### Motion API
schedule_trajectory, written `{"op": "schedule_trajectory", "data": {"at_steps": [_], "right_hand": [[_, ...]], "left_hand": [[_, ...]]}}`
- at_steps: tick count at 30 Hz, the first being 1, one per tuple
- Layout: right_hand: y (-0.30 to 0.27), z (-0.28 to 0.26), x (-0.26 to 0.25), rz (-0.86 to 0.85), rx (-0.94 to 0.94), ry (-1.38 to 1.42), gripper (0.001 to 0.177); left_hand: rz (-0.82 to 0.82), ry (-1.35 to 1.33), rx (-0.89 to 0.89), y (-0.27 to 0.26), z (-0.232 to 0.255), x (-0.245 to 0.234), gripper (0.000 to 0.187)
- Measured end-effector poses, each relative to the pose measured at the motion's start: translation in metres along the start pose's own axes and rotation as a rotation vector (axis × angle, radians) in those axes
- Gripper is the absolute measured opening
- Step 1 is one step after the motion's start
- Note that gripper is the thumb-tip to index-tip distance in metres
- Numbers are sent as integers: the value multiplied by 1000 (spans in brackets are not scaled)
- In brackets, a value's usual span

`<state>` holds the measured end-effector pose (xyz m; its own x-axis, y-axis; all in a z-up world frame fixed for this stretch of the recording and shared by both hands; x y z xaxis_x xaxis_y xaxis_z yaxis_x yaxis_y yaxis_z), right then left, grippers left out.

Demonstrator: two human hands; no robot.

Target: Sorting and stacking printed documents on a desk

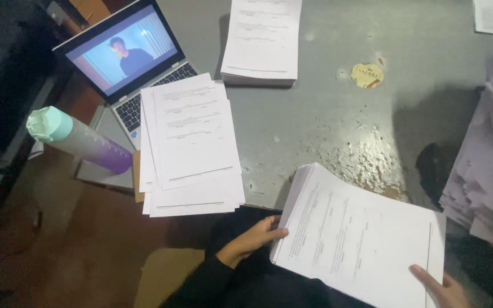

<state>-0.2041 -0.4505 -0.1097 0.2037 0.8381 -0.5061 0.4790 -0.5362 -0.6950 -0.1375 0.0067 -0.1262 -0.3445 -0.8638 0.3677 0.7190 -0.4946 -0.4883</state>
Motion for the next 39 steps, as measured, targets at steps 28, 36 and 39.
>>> {"op": "schedule_trajectory", "data": {"at_steps": [28, 36, 39], "right_hand": [[-97, -49, 150, -775, -7, 117, 88], [-133, -89, 172, -596, -185, 612, 65], [-114, -80, 177, -461, -173, 628, 54]], "left_hand": [[553, -706, 15, 5, -71, 45, 38], [555, -707, 87, -2, -76, 49, 34], [385, -732, -30, -5, -72, 52, 39]]}}
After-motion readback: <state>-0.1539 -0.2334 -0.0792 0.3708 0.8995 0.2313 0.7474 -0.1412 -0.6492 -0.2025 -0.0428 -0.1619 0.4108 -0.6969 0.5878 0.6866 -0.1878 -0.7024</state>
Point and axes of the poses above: each hand's wrist, its own y-axis towards the middle knuckle, its own x-axis out of the palm, z = x × y, the point moved 6 cm from there along y, towards the middle knuckle, and after that the axes turned 2 degrees about -y, right-handed, at the moved point
